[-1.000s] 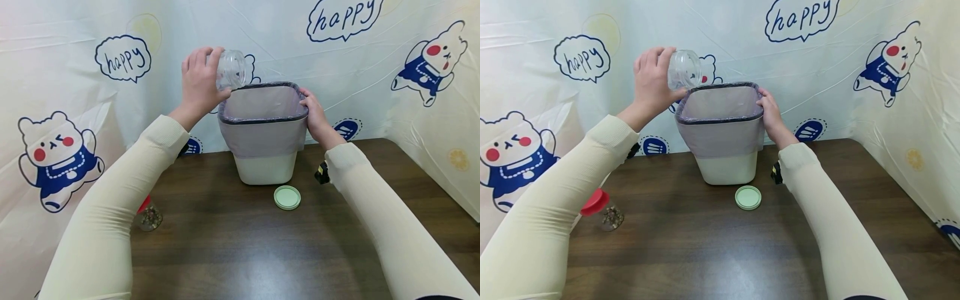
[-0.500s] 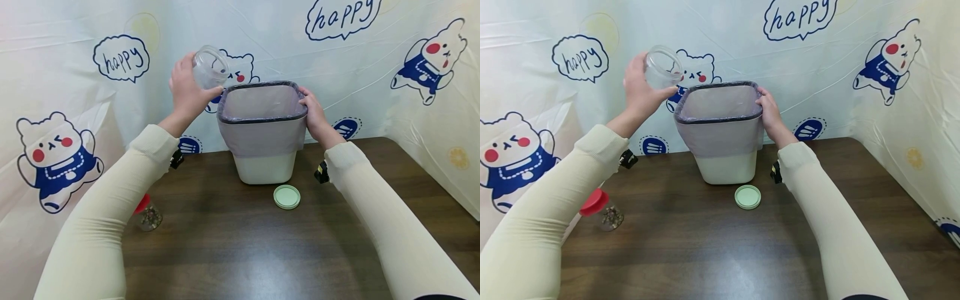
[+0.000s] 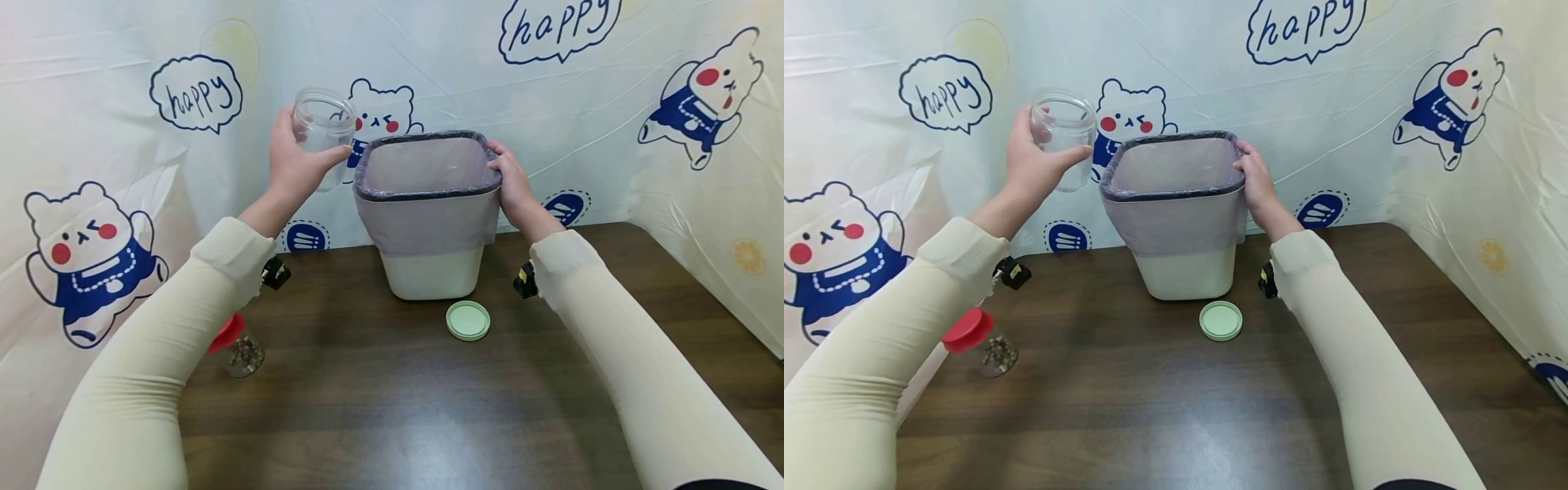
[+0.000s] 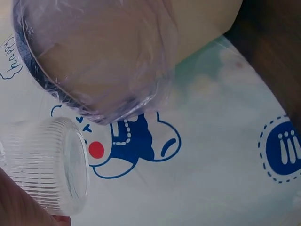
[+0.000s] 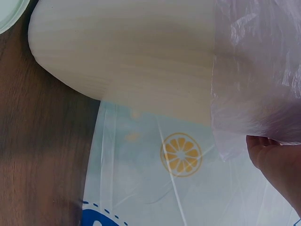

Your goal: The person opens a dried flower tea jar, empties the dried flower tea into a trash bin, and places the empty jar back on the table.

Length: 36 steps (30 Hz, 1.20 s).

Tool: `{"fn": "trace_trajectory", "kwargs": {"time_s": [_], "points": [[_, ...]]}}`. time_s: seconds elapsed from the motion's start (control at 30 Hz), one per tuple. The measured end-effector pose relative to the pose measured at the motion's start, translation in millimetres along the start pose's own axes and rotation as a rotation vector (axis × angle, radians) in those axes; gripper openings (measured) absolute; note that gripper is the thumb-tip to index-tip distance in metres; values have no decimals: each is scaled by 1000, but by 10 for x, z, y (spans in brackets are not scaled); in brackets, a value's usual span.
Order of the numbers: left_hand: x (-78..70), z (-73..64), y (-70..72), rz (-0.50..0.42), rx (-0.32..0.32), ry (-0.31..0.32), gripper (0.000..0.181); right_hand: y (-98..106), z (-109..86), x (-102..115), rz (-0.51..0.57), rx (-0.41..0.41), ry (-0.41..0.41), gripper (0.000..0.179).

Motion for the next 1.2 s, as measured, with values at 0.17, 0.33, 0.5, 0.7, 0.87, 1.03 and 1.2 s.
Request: {"fn": "trace_trajectory", "kwargs": {"time_s": [0.17, 0.33, 0.5, 0.7, 0.87, 1.03, 1.2], "points": [[84, -49, -7, -40, 45, 12, 81, 11, 1, -10, 0, 6, -6, 56], [153, -86, 23, -41, 56, -1, 78, 9, 3, -2, 5, 4, -4, 56], [244, -110, 35, -53, 72, -17, 78, -1, -1, 10, -4, 6, 1, 57], [350, -178, 30, -88, 103, -34, 80, -12, 0, 12, 8, 0, 0, 57], [452, -267, 31, -103, 125, -47, 78, -15, 8, 7, 23, -6, -5, 57], [578, -350, 14, -91, 147, -38, 77, -14, 9, 5, 16, -10, -8, 56], [697, -418, -14, -92, 153, -32, 77, -17, 9, 3, 11, -11, -1, 56]]}}
Point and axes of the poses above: each hand's wrist, its own z-axis towards the middle knuckle, its own y-axis out of the back of the hand, x = y × z, the point moved 8 cm from there along z, towards the middle knuckle, and after that the axes turned 15 degrees about y, right-handed, at the moved point
